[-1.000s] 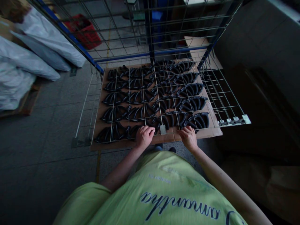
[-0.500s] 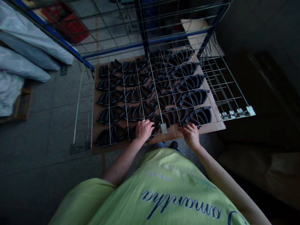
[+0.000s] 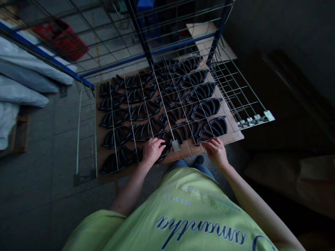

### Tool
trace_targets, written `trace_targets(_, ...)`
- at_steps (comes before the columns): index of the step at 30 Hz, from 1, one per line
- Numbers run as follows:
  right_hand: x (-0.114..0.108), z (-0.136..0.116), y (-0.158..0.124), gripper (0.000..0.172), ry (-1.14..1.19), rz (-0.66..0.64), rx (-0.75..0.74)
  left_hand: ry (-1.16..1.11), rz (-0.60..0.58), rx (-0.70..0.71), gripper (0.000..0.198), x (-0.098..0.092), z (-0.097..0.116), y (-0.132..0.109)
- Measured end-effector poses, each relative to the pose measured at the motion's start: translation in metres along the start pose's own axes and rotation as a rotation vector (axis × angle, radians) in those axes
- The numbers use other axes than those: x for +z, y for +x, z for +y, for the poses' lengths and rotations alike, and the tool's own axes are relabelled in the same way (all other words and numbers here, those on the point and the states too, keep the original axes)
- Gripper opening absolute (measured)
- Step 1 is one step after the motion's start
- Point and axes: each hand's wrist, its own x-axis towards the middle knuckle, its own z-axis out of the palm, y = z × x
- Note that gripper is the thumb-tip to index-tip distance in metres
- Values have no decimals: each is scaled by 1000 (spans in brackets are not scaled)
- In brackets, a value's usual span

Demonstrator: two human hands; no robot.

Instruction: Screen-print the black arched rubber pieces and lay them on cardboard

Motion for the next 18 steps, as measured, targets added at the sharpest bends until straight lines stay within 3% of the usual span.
trace_targets(4,-31,42,-12,27,42,157,113,1,17,-52,11,-1,7,-1)
trace_targets(9,-63,119,-24,24,58,312,192,58,56,-176,12,3,27,-3)
trace_targets(14,-94,203,-26,24,32,359,258,115,187,-306,16,7,74,-1)
trace_targets(18,-115,255,-25,26,9,354,343,110,246,-316,21,13,121,4)
